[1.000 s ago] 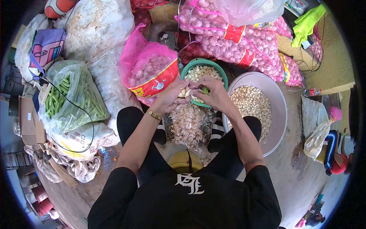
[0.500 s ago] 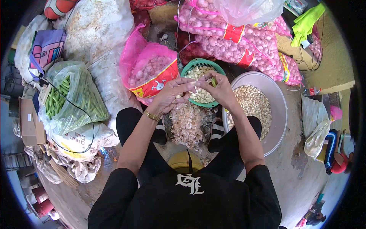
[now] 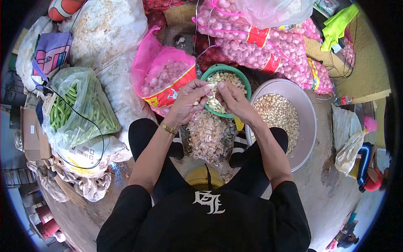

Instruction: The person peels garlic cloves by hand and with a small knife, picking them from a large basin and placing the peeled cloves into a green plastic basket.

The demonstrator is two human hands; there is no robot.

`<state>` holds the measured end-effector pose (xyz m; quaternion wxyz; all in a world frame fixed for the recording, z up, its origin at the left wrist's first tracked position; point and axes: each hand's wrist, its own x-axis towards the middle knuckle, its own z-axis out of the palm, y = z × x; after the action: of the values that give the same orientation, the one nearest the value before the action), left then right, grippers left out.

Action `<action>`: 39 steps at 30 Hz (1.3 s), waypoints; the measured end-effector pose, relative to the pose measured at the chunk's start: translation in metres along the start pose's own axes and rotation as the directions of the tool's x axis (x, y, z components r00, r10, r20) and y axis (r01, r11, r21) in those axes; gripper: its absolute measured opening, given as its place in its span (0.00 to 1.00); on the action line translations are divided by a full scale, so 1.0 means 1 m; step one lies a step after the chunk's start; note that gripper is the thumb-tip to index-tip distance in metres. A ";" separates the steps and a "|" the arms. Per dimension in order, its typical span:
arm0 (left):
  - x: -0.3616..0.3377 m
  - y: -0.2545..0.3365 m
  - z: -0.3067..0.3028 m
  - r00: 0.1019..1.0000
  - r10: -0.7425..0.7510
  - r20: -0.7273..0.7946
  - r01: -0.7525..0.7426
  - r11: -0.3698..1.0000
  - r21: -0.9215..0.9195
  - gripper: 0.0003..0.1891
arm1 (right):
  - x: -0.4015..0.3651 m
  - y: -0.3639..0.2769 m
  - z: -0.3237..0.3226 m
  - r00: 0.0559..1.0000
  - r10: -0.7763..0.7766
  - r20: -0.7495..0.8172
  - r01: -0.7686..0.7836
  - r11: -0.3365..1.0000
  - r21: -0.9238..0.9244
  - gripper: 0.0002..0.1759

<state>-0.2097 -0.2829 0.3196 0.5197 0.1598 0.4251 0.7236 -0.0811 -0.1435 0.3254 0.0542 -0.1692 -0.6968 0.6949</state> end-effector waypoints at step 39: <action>0.001 -0.005 0.001 0.987 -0.014 0.161 -0.002 0.995 0.097 0.22 | 0.002 0.000 -0.005 0.908 -0.417 -0.030 0.376 0.846 -0.379 0.17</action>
<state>-0.2066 -0.2807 0.3158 0.5462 0.2414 0.4167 0.6854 -0.0819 -0.1383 0.3255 0.2032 -0.0669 -0.8291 0.5165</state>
